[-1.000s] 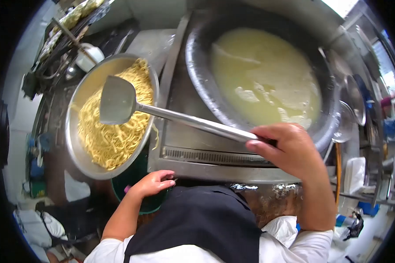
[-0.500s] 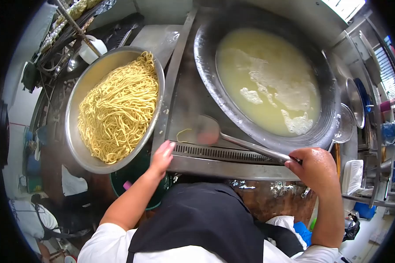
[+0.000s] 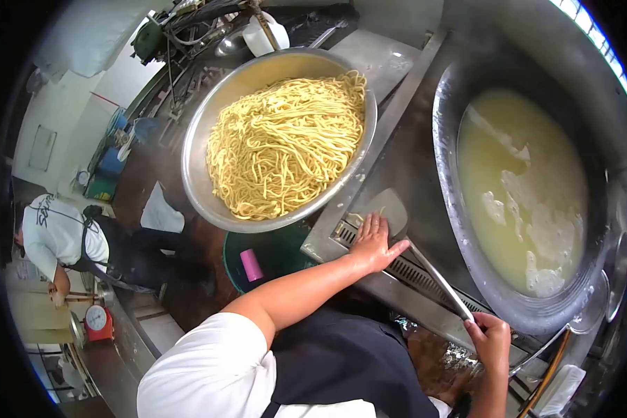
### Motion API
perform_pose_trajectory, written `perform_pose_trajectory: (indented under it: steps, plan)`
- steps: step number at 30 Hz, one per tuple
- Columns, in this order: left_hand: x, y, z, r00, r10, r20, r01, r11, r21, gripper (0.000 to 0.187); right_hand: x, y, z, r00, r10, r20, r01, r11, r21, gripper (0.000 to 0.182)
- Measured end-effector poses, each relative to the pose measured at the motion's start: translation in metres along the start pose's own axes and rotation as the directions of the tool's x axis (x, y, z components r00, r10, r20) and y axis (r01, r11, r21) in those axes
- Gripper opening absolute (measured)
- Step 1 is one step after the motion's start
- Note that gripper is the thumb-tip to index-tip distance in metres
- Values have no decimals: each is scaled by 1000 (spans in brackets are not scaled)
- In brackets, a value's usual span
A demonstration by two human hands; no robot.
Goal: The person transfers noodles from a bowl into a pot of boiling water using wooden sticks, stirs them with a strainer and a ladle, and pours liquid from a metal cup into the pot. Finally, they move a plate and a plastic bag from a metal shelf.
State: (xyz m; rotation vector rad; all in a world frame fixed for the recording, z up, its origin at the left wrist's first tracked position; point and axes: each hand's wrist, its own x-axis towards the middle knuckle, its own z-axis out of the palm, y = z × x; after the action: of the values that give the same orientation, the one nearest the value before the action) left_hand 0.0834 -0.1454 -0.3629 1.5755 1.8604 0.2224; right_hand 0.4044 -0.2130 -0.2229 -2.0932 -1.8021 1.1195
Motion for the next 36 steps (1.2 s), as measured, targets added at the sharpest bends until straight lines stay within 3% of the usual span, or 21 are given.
perform_pose_trajectory:
  steps: [1,2,4,6,7,8,10,11,12,15,16,19,21,23,25,26,28,31,36]
  plan:
    - [-11,2,-14,994,105,19,-106,990,88,101,-3,-6,-7,1000,15,13,-15,999,47,19]
    - [-20,3,-25,994,104,21,-105,991,82,101,-8,-15,-19,999,32,21,-33,995,90,19]
    - [-35,7,-56,950,289,-117,-256,937,238,104,-14,-38,-46,997,-74,7,74,997,35,18]
    - [-54,3,-105,911,351,-217,-257,893,370,102,-17,-81,-61,988,-151,-12,151,989,-7,17]
    - [-61,-4,-135,865,388,-318,-278,899,340,98,-16,-104,-64,983,-186,4,186,982,-6,18]
    - [-67,-12,-162,820,390,-418,-231,895,382,93,-14,-128,-63,975,-220,18,220,975,-5,19]
    - [-78,-51,-234,653,333,-680,-182,941,286,74,-13,-173,-44,873,-460,-164,437,885,-158,25]
    - [-81,-71,-245,603,254,-757,-118,966,230,70,-13,-180,-40,838,-498,-222,444,860,-254,29]
    - [-85,-86,-257,617,153,-772,-120,988,100,65,-14,-183,-37,802,-530,-275,429,832,-352,33]
    - [-84,-111,-266,670,12,-743,-272,934,-230,56,-12,-167,-28,867,-349,-355,240,917,-318,36]
    - [-81,-107,-259,692,-11,-721,-299,905,-301,54,-13,-156,-27,921,-203,-334,142,970,-199,37]
    - [-70,-93,-227,799,131,-587,-377,869,-320,53,-33,-112,-8,929,-42,-367,59,998,36,39]
    - [-61,-76,-215,893,198,-404,-343,880,-328,54,-53,-98,-2,931,86,-354,-9,977,213,38]
    - [-53,-57,-210,898,322,-300,-410,860,-303,54,-76,-87,1,914,179,-365,-57,945,322,36]
    - [-54,-35,-211,878,436,-197,-474,849,-233,55,-99,-76,2,934,259,-246,-42,763,645,32]
    - [-48,-31,-212,871,454,-189,-489,840,-236,55,-110,-75,2,926,272,-262,-40,761,647,32]
    - [-43,-24,-210,881,463,-94,-460,795,-396,55,-138,-70,-5,890,305,-339,35,695,718,29]
    - [-39,-16,-207,864,497,-79,-482,772,-415,56,-179,-37,-19,797,376,-472,69,720,691,29]
    - [-38,-21,-188,854,519,-24,-482,775,-408,56,-249,6,-45,505,616,-604,-82,731,677,26]
